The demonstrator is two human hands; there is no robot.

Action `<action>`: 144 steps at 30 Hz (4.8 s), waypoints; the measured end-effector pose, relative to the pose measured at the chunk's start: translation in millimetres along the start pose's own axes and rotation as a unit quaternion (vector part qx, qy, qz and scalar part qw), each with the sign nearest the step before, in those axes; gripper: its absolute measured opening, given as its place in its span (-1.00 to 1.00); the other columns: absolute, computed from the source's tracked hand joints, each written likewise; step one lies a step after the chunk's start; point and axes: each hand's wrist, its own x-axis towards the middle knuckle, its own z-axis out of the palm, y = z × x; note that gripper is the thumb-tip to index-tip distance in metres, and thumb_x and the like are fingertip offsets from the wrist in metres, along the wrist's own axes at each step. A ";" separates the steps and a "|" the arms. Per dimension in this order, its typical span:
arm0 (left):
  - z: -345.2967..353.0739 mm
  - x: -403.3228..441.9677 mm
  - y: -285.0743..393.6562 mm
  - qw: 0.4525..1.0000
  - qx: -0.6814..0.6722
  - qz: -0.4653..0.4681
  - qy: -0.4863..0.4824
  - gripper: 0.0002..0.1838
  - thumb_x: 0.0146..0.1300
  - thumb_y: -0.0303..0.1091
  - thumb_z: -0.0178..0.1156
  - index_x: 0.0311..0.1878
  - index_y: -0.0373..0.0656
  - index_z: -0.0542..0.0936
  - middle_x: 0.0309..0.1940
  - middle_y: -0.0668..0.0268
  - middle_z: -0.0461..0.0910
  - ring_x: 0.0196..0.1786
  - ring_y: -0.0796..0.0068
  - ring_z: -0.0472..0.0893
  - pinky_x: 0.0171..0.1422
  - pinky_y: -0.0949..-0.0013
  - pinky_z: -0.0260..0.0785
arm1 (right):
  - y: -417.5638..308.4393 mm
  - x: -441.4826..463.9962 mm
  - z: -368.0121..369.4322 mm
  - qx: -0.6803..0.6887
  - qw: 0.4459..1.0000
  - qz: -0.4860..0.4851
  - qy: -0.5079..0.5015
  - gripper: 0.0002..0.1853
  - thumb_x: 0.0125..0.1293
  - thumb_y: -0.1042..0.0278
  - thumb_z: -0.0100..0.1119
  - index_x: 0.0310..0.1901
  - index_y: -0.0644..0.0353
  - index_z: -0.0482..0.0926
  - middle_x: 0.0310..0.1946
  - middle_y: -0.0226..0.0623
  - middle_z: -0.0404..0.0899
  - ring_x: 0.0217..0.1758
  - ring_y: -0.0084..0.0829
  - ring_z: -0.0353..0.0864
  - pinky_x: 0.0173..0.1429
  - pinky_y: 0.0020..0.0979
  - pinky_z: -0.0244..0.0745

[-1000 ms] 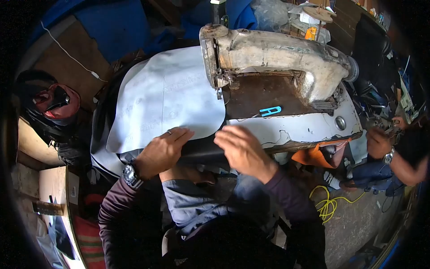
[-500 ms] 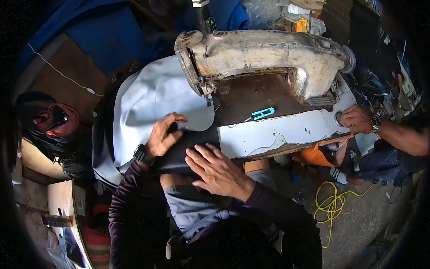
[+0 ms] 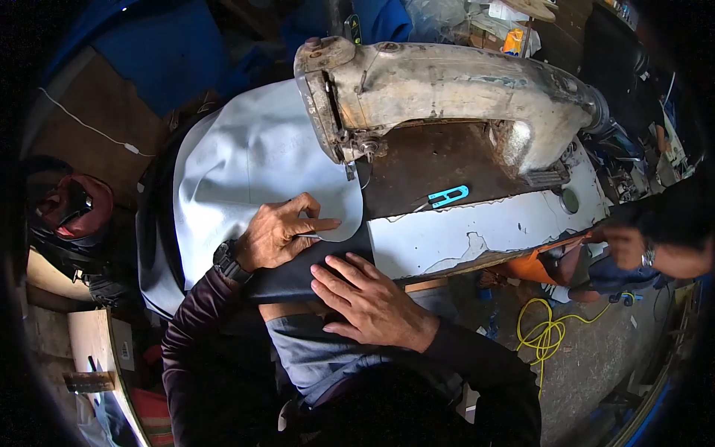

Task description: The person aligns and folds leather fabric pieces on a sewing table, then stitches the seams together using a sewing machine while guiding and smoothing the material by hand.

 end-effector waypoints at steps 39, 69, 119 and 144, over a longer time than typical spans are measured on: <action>-13.6 46.0 -85.3 0.993 -0.038 0.111 -0.029 -0.54 0.32 -0.30 0.38 0.30 0.14 0.80 -0.03 0.33 0.64 -0.26 0.27 0.73 -0.23 0.21 0.66 | 1.7 86.8 15.5 -0.118 0.986 -0.061 -0.101 -0.21 0.67 -0.17 -0.01 0.66 0.30 0.28 0.71 0.13 0.21 0.80 0.04 0.17 0.77 0.25 0.10; -21.1 43.1 12.1 0.978 0.179 0.052 -0.090 -0.72 0.34 -0.29 0.43 0.09 -0.07 0.78 -0.07 0.26 0.60 -0.15 0.20 0.77 -0.10 0.13 0.70 | -7.8 86.3 44.7 -0.075 0.994 0.030 0.076 -0.02 0.47 -0.51 0.14 0.57 0.26 0.49 0.47 -0.18 0.58 0.65 -0.16 0.34 0.82 0.01 -0.02; 14.8 60.3 32.7 0.976 0.176 -0.090 -0.093 -0.78 0.56 -0.34 0.25 0.11 -0.27 0.64 0.03 -0.01 0.54 -0.09 -0.21 0.75 0.05 -0.16 0.65 | 14.9 98.4 46.2 -0.012 0.989 0.125 0.073 -0.25 0.60 -0.39 0.00 0.44 0.12 0.60 0.43 -0.06 0.62 0.57 -0.11 0.53 0.70 0.00 0.27; 22.7 76.5 46.1 0.962 0.213 -0.140 -0.097 -0.80 0.49 -0.36 0.28 -0.08 -0.32 0.76 0.00 -0.13 0.60 -0.02 -0.20 0.75 0.11 -0.14 0.64 | 33.2 109.5 60.5 0.063 0.979 0.186 0.054 -0.33 0.46 -0.19 0.18 0.45 0.03 0.57 0.49 -0.14 0.58 0.64 -0.07 0.44 0.73 -0.02 0.23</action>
